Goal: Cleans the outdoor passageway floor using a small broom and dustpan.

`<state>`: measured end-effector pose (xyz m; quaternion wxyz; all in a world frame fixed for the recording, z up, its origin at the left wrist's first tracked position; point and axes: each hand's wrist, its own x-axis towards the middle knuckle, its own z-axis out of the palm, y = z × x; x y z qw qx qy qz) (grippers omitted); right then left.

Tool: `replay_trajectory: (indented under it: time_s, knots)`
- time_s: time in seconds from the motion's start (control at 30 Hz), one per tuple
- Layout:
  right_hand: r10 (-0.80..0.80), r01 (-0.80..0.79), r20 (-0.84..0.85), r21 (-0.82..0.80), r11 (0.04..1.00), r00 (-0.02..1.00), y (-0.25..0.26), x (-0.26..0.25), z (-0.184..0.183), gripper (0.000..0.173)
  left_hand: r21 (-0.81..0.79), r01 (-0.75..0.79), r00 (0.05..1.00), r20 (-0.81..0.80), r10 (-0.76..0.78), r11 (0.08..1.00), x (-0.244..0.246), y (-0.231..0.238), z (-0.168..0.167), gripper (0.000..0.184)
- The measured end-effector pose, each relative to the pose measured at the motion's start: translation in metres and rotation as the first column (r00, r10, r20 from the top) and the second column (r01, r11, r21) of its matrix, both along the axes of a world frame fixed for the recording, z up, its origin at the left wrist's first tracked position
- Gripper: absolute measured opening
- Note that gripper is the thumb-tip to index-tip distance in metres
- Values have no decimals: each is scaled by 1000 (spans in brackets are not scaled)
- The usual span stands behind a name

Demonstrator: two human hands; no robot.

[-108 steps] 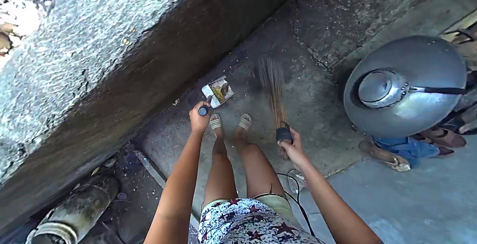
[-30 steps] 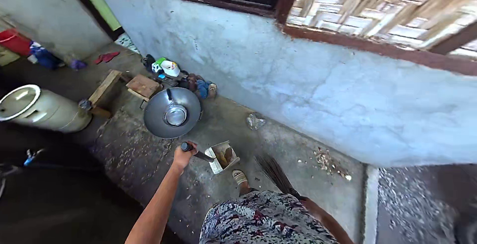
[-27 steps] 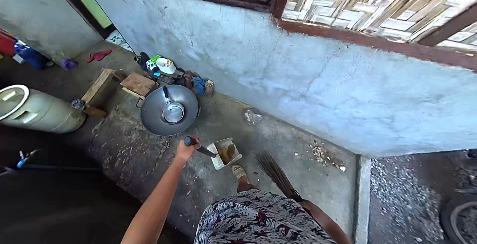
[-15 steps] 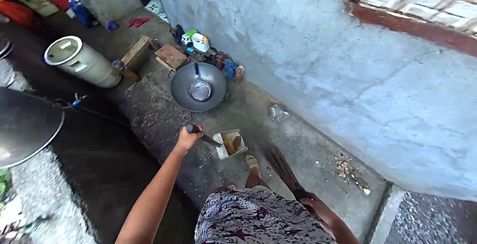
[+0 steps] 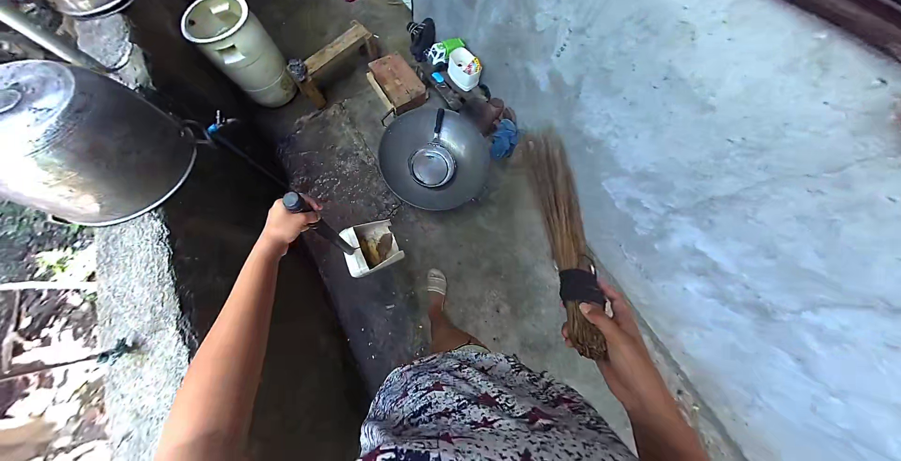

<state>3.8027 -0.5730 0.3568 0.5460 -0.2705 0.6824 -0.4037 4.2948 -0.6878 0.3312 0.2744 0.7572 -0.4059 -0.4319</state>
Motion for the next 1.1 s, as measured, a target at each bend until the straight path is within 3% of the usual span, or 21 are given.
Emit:
replay_trajectory:
  time_s: [0.23,0.53,0.87,1.1]
  knots:
    - [131,-129,-2,-162,978,991,-153,39,12,79,-78,-220,970,84,226,972,70,-74,31,22]
    - [262,-251,91,-118,961,961,-330,156,17,66,-281,-456,881,-13,472,844,150,-179,41,18]
    - [146,-140,129,-60,988,981,-502,348,9,62,-313,-417,908,-101,407,853,300,-416,44,20]
    - [62,-62,158,-7,998,986,-599,411,2,62,-342,-313,949,-82,304,886,372,-576,45,19]
